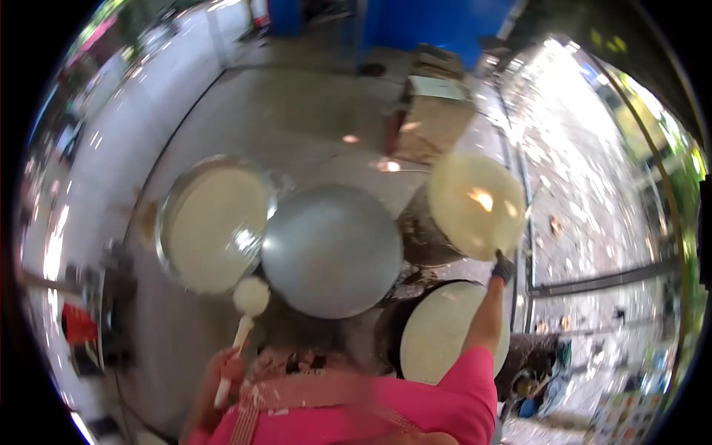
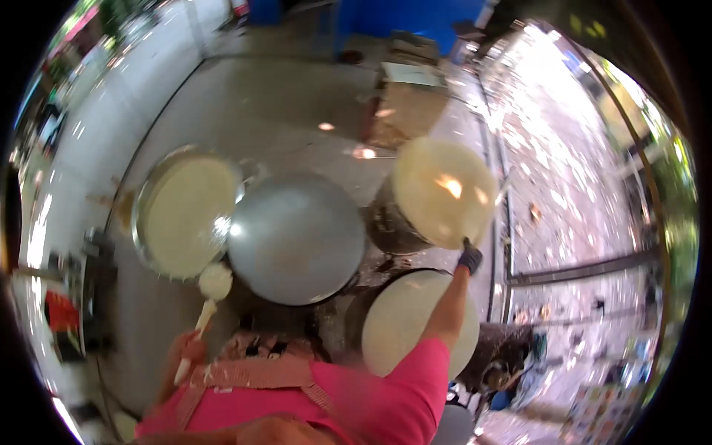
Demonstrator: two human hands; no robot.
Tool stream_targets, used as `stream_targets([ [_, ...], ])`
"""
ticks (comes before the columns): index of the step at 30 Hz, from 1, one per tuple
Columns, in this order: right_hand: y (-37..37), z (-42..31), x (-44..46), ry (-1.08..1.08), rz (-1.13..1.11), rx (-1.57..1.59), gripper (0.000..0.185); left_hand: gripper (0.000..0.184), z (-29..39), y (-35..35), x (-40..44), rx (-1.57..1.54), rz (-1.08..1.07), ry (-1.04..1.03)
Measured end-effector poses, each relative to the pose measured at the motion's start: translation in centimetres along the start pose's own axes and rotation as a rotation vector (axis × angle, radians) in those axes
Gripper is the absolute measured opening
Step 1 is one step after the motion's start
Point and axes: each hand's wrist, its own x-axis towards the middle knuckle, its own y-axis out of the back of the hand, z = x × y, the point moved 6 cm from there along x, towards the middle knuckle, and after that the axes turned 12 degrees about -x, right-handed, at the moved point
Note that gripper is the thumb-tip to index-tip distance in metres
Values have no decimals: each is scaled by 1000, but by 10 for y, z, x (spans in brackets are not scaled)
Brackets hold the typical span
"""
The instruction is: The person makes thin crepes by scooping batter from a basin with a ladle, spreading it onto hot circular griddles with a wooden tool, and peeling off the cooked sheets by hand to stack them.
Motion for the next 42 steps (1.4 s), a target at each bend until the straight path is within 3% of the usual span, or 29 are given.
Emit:
stream_targets([
  [1, 37, -37, -47, 32, 16, -128, 58, 21, 3, -7, -8, 79, -3, -71],
  [2, 34, -42, -61, 30, 6, -101, 58, 24, 15, -4, -10, -14, -26, -74],
  [3, 51, -81, -102, 119, -47, -44, 53, 27, 27, -1, -12, -107, -49, -75],
  [4, 53, -105, -130, 301, 96, -46, 49, 32, 38, 2, -14, -200, -73, -74],
  [5, 49, -133, -164, 429, 81, 93, 42, 33, 59, 11, -12, -178, -171, -76],
  [6, 15, -141, -170, 591, 68, -3, 37, 35, 83, 21, -9, -140, -267, -70],
  [7, -15, -167, -199, 794, -161, -233, 34, 37, 106, 26, -8, -89, -365, -53],
  [9, 6, -259, -321, 959, -426, -2, 28, 43, 163, 31, -9, 265, -377, -286],
  [12, 2, -350, -477, 1109, -671, -136, 35, 42, 259, 70, 14, 334, -224, -296],
  [13, -20, -365, -514, 1124, -689, -231, 32, 33, 300, 86, 32, 405, -167, -270],
  [15, -53, -391, -603, 1396, -547, -540, 24, 15, 357, 121, 69, 514, -63, -204],
  [16, -69, -393, -646, 1620, -414, -680, 26, 15, 380, 138, 87, 564, 2, -159],
  [18, -62, -406, -677, 1570, -553, -441, 28, 15, 407, 152, 107, 587, 86, -71],
  [21, -53, -389, -677, 1441, -474, -552, 31, 14, 410, 159, 109, 394, 105, 78],
  [22, -88, -348, -675, 1388, -475, -735, 32, 14, 407, 157, 106, 305, 94, 132],
  [23, -104, -312, -676, 1283, -433, -698, 33, 13, 400, 152, 102, 207, 73, 196],
  [25, -114, -250, -692, 1315, -197, -718, 31, 13, 386, 131, 84, 20, 24, 287],
  [28, -76, -232, -699, 1225, -229, -576, 27, 12, 367, 73, 35, -101, -70, 309],
  [34, 82, -358, -698, 1133, -218, 125, 28, 10, 316, -95, -149, 472, -261, -259],
  [36, 127, -399, -682, 1207, -23, 333, 31, 22, 302, -139, -198, 665, -419, -341],
  [38, 167, -429, -665, 1218, 82, 431, 23, 28, 295, -174, -243, 839, -402, -549],
  [42, 200, -455, -653, 1084, -106, 756, 22, 41, 307, -212, -299, 1087, -433, -923],
])
